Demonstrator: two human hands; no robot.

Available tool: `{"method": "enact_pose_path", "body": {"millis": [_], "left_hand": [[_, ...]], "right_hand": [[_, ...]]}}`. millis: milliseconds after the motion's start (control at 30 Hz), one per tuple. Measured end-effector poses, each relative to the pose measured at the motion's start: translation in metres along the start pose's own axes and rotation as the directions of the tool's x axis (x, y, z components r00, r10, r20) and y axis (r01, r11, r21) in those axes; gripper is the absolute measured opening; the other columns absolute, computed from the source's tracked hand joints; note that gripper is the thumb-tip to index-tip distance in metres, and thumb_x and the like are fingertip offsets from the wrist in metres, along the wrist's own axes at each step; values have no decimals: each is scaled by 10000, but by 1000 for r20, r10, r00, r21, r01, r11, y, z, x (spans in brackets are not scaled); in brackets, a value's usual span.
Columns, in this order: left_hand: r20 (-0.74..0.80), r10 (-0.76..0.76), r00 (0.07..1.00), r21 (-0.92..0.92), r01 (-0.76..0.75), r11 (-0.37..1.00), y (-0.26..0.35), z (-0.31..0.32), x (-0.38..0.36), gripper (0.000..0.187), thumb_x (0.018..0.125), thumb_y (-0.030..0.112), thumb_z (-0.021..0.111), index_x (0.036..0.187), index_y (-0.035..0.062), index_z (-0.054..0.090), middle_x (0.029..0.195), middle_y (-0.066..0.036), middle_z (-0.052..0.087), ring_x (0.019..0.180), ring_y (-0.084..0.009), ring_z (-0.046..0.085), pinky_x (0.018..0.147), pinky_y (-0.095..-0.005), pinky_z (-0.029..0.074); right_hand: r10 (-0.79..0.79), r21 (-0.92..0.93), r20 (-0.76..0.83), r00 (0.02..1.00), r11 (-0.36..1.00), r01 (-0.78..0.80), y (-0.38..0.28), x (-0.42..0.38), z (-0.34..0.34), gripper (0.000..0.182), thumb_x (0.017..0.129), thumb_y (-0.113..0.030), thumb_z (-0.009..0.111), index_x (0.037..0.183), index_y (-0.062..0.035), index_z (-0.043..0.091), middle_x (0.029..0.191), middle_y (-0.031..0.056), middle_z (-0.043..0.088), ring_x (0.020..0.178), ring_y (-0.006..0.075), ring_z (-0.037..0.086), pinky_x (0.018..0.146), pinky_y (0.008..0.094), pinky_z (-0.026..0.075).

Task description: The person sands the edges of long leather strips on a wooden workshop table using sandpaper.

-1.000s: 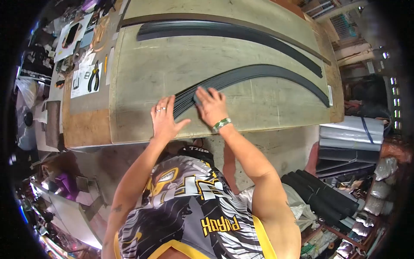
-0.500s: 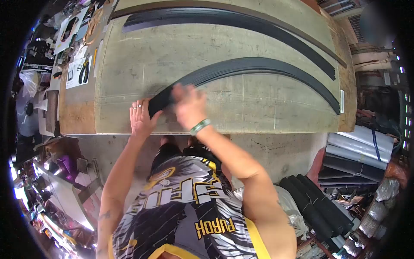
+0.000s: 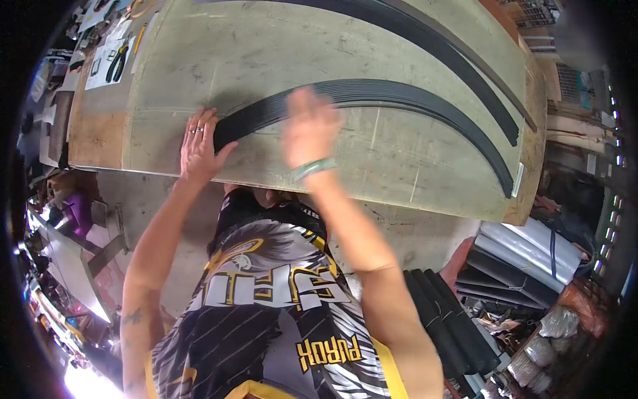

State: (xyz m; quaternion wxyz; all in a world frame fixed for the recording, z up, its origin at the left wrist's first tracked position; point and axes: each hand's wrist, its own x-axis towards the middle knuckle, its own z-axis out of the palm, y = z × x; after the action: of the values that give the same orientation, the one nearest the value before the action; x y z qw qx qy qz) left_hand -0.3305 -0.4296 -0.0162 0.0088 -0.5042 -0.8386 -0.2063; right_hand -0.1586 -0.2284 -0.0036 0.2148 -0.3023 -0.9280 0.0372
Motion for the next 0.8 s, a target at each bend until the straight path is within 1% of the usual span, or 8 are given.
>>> {"method": "enact_pose_path", "body": {"millis": [33, 167, 333, 400, 500, 633, 733, 800], "left_hand": [[55, -44, 998, 84, 40, 996, 9, -6, 0, 665, 842, 329, 858, 1345, -11, 586, 1589, -190, 489, 1529, -393, 405, 1241, -548, 360], [107, -83, 991, 184, 62, 981, 23, -13, 3, 682, 921, 402, 765, 1403, -29, 547, 1672, -199, 389, 1589, -372, 310, 1286, -574, 264], [103, -83, 991, 193, 62, 979, 17, -8, 7, 725, 931, 474, 733, 1420, -29, 552, 1670, -199, 399, 1578, -360, 335, 1282, -543, 292], [93, -94, 991, 186, 76, 980, 19, -6, 4, 735, 924, 494, 738, 1417, -23, 564, 1657, -188, 424, 1569, -350, 356, 1275, -532, 311], [32, -71, 997, 189, 64, 980, 14, 1, 4, 756, 916, 531, 741, 1412, -16, 578, 1628, -169, 471, 1543, -337, 404, 1263, -520, 338], [10, -44, 999, 217, 41, 975, 15, 1, 4, 793, 909, 568, 735, 1428, -9, 573, 1594, -159, 513, 1513, -335, 449, 1252, -517, 357], [44, -98, 994, 233, 85, 969, 20, -1, 7, 840, 922, 596, 701, 1514, 29, 518, 1594, -160, 509, 1527, -334, 431, 1254, -514, 350], [56, -112, 992, 242, 95, 966, 20, -4, 8, 871, 932, 611, 679, 1562, 46, 475, 1605, -161, 496, 1541, -332, 409, 1262, -511, 338]], "right_hand": [[-65, 55, 258, 964, 997, 53, -46, -11, -7, 536, 885, -226, 697, 1414, -163, 631, 1491, 105, 616, 1396, 391, 524, 1136, 628, 397], [-363, 117, 135, 922, 930, 349, 24, -3, -15, 510, 838, -150, 673, 1347, -115, 663, 1452, 102, 617, 1315, 332, 572, 1116, 544, 447], [398, -306, -124, 909, 856, -417, 275, 27, -18, 198, 1003, -271, 654, 1157, -163, 715, 1094, 144, 767, 1099, 393, 672, 931, 575, 521], [642, -333, 17, 766, 726, -601, 190, 53, -28, 273, 988, -281, 651, 1219, -155, 723, 1179, 137, 766, 1156, 402, 656, 964, 599, 505], [11, -98, 26, 1000, 995, -8, 35, 14, 13, 480, 905, -237, 686, 1368, -113, 661, 1491, 153, 610, 1312, 454, 559, 1052, 680, 409], [-355, 261, 243, 903, 920, 291, -27, -16, -12, 533, 853, -156, 680, 1382, -93, 648, 1509, 108, 582, 1440, 338, 492, 1145, 611, 382], [-174, -129, 102, 979, 974, 187, 116, 32, -32, 280, 898, -127, 664, 1163, -57, 721, 1315, 122, 698, 1174, 374, 660, 1047, 528, 490], [345, -194, 20, 938, 922, -335, 219, 38, -32, 198, 986, -193, 653, 1140, -103, 738, 1199, 142, 740, 1024, 375, 676, 926, 532, 525]]}}
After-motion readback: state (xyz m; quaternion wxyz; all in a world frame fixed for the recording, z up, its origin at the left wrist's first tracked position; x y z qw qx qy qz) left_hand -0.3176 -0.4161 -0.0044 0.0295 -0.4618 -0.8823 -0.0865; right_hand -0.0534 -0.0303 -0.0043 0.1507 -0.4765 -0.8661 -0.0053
